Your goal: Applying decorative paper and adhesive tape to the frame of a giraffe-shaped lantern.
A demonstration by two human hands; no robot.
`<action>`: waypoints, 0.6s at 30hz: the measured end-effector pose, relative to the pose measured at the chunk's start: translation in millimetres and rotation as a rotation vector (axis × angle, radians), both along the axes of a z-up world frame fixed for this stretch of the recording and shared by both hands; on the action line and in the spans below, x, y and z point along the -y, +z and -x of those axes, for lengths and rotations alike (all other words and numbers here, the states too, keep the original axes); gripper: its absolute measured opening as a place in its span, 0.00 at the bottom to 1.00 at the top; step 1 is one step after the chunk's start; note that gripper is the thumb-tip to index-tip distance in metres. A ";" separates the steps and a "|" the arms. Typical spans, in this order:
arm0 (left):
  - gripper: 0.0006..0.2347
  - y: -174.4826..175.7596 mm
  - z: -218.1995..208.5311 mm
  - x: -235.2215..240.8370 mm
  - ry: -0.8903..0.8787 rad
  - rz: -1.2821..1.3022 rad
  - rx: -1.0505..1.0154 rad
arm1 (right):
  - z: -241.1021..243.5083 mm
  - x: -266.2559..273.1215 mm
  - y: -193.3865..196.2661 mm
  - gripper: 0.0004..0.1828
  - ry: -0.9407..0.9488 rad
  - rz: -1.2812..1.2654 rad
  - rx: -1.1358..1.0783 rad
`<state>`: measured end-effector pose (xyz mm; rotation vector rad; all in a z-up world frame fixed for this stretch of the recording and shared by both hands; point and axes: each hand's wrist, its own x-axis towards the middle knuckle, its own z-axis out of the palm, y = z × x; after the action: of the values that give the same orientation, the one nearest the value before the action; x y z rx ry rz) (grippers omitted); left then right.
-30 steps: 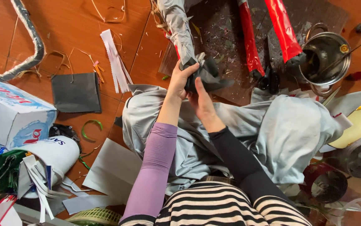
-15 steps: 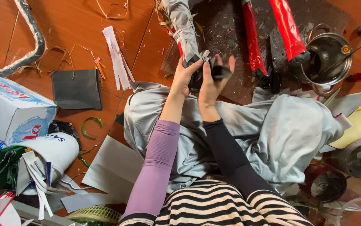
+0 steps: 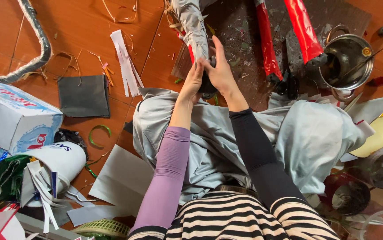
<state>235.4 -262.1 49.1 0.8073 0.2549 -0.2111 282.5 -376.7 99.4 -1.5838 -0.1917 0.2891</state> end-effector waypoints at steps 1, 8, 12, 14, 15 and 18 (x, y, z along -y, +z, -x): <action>0.39 -4.5 -0.2 -0.9 -0.001 -0.002 0.002 | -4.1 -0.7 -0.7 0.43 -0.001 -0.002 0.002; 0.45 6.1 3.6 -5.7 -0.091 0.019 -0.072 | -23.0 -11.2 -21.9 0.51 0.076 0.193 0.085; 0.47 9.5 6.9 -7.6 -0.126 0.110 -0.113 | -25.3 -18.4 -17.1 0.54 0.081 0.323 0.105; 0.47 10.2 6.5 -5.9 -0.113 0.073 -0.110 | -34.3 -21.4 -30.8 0.53 0.057 0.403 0.173; 0.47 11.0 6.7 -5.3 -0.101 0.032 -0.104 | -38.3 -23.0 -37.6 0.52 0.032 0.481 0.245; 0.45 19.9 7.1 -3.8 -0.062 0.024 -0.045 | -42.3 -29.7 -35.0 0.49 0.003 0.631 0.351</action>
<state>228.3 -258.3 69.1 0.7884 0.2695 -0.2903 324.9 -347.0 64.4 -2.2579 -0.4011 0.0673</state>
